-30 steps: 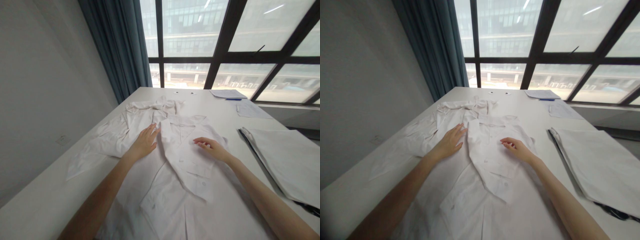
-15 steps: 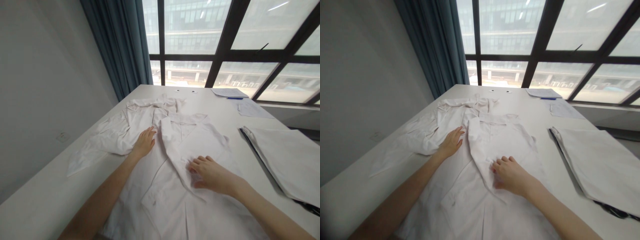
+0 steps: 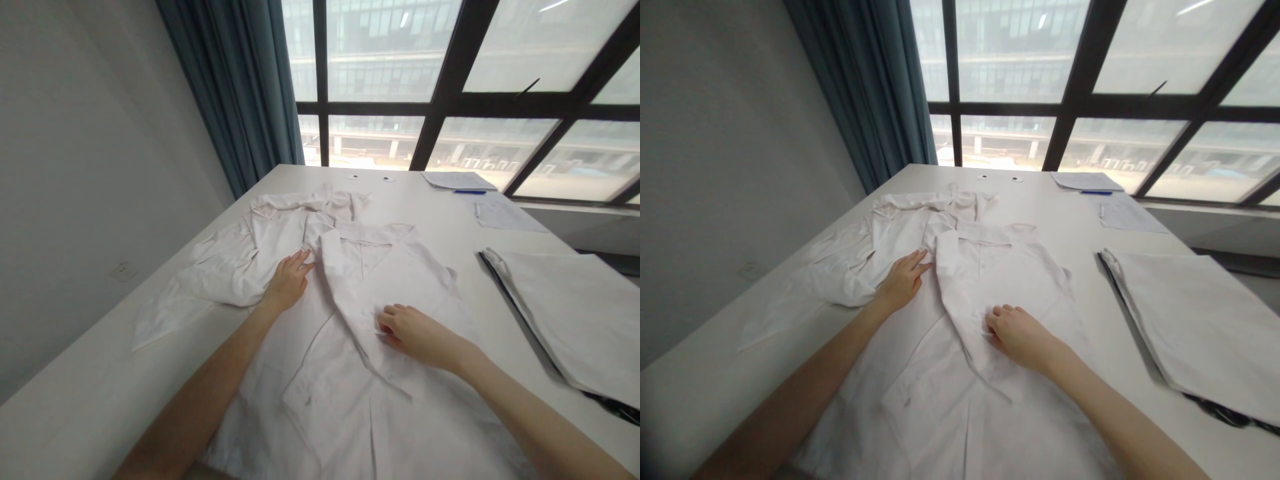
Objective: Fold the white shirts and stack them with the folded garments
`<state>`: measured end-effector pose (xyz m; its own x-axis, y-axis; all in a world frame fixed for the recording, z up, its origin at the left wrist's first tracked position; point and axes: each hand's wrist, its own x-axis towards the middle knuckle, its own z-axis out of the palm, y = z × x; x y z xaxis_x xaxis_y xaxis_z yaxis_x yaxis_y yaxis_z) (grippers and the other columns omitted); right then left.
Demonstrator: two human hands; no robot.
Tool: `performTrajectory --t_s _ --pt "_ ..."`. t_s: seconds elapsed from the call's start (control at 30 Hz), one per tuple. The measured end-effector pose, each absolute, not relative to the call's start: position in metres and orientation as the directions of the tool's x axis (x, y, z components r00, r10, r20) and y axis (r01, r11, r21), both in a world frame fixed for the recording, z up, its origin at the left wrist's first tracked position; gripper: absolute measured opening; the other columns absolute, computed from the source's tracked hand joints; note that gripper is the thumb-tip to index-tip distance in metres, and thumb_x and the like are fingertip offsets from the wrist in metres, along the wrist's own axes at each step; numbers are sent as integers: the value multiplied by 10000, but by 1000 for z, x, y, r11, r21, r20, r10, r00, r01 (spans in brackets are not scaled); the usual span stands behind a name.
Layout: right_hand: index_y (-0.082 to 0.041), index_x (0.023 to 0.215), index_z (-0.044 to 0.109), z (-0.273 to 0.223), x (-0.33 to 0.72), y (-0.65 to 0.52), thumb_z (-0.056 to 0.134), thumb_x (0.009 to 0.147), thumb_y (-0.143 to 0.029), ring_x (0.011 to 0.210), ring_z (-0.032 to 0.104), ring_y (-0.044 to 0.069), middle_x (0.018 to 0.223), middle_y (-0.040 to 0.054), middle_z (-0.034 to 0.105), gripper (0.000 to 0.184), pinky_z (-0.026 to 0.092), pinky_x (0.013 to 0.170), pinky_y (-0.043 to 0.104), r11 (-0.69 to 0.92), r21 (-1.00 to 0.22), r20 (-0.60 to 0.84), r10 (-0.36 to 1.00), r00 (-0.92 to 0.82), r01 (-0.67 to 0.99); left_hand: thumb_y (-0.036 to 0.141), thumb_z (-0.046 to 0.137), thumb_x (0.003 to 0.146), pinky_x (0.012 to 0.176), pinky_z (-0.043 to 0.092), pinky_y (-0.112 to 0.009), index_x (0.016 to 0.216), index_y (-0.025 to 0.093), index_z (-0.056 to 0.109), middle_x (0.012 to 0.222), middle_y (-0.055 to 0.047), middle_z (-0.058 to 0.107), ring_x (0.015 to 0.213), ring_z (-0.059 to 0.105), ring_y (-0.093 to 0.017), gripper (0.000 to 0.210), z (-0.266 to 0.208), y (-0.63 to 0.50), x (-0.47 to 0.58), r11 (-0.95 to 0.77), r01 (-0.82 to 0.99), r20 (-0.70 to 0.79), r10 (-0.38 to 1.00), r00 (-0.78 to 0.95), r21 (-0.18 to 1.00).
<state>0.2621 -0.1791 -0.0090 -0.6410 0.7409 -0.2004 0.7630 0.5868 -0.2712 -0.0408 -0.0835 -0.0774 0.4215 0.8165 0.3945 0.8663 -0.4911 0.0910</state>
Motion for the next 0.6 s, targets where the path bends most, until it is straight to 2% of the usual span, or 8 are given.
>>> performTrajectory --t_s 0.13,0.23,0.4,0.5,0.6 --pt "-186 864 510 8 269 -174 421 892 -135 785 582 178 945 90 606 107 434 737 311 496 -382 -182 787 -590 780 53 436 817 1120 345 -487 1327 136 550 1472 -129 470 1391 389 -270 530 -79 -82 -41 -493 866 401 812 425 80" --pt "-201 934 504 17 278 -169 415 912 -209 823 590 184 967 80 619 93 434 766 318 409 -497 -190 809 -556 765 40 421 812 1117 369 -466 1324 121 543 1415 -136 525 1357 431 -264 533 -82 -79 -43 -502 859 432 800 418 99" --pt "-226 993 512 9 286 -160 439 933 -459 747 571 166 920 45 648 251 442 690 300 228 -673 -316 772 -552 703 43 394 820 1107 422 -446 1280 121 570 1329 -144 570 1287 503 -249 499 -86 -74 -45 -527 825 520 773 364 207" --pt "-231 1042 544 5 282 -160 554 871 -408 773 573 167 950 46 647 246 440 707 302 215 -665 -330 775 -539 716 48 387 825 1113 428 -428 1299 132 555 1309 -134 569 1251 531 -234 510 -84 -74 -45 -489 817 569 781 256 304" --pt "-221 954 582 18 282 -163 542 883 -403 688 506 145 768 8 577 200 396 645 282 236 -719 -313 730 -608 654 50 389 822 1116 424 -406 1307 129 546 1308 -131 554 1246 530 -225 516 -81 -73 -46 -411 819 608 788 99 399"
